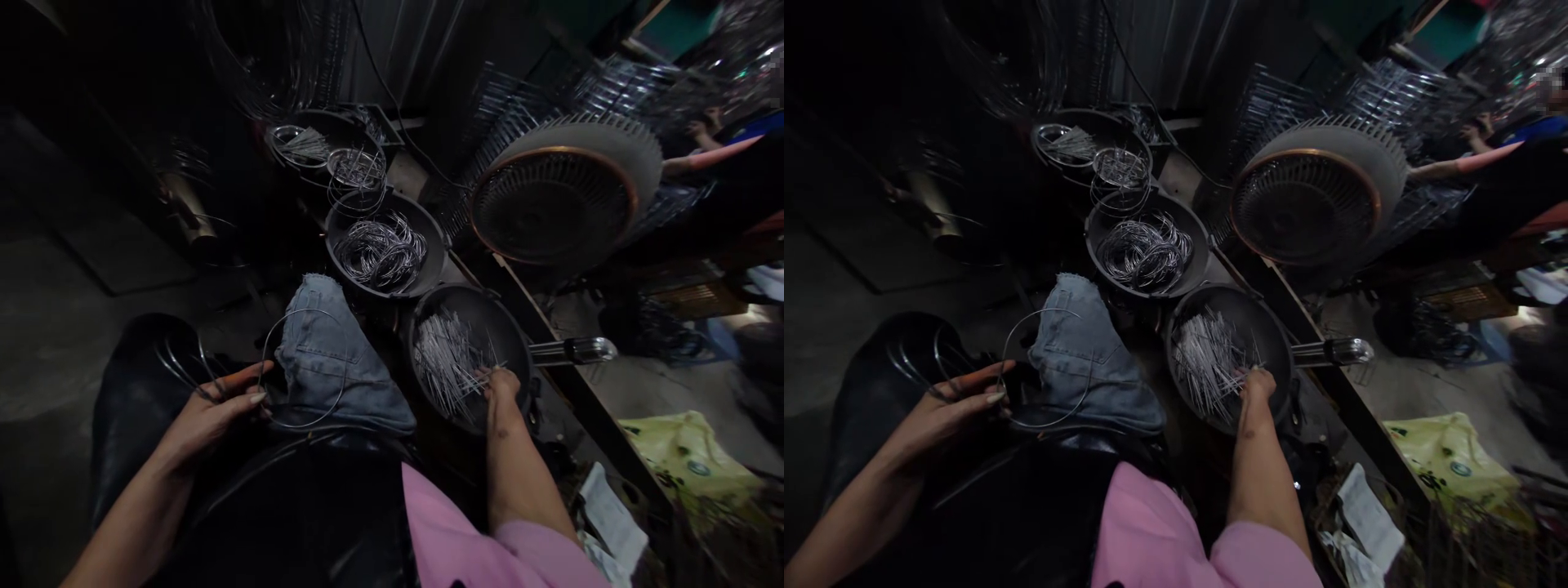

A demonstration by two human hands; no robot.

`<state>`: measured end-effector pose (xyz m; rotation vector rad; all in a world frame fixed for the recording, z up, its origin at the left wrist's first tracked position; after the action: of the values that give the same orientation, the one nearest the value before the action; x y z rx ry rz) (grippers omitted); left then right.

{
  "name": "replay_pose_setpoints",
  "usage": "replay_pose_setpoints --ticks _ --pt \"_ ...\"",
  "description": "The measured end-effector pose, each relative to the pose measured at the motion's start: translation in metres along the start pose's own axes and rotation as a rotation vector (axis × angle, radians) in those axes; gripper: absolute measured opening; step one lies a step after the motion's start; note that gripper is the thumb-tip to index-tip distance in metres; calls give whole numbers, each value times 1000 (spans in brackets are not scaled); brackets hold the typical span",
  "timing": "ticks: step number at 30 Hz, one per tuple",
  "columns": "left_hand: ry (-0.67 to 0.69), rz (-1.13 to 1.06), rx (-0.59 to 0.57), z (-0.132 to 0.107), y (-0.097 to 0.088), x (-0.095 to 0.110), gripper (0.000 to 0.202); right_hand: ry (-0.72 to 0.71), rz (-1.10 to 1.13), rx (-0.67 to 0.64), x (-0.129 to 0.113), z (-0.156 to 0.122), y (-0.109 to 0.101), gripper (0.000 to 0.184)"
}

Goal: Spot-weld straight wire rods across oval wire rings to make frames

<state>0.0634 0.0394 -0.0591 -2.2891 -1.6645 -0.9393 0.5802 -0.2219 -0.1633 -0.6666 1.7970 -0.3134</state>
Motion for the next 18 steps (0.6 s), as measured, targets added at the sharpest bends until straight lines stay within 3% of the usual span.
replay_pose_setpoints --ticks 5,9,13,18 --pt "11 -20 -1 -5 -1 -2 57 137 64 -110 9 -6 4 30" --pt "17 -23 25 -9 -1 -1 58 169 109 -216 23 -22 13 27" --pt "21 -36 20 -7 -1 -2 58 146 99 -166 27 -29 17 27" --pt "-18 -19 25 -4 -4 -7 63 84 53 -96 14 -26 17 30"
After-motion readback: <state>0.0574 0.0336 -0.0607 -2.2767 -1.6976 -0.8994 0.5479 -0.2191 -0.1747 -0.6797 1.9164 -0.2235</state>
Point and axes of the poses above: each hand's wrist, its own z-axis towards the middle knuckle, its own y-axis out of the palm, x = y × z, the point moved 9 cm from there along z, towards the middle knuckle, and after that the axes turned 11 degrees about -y, right-handed, at the moved point
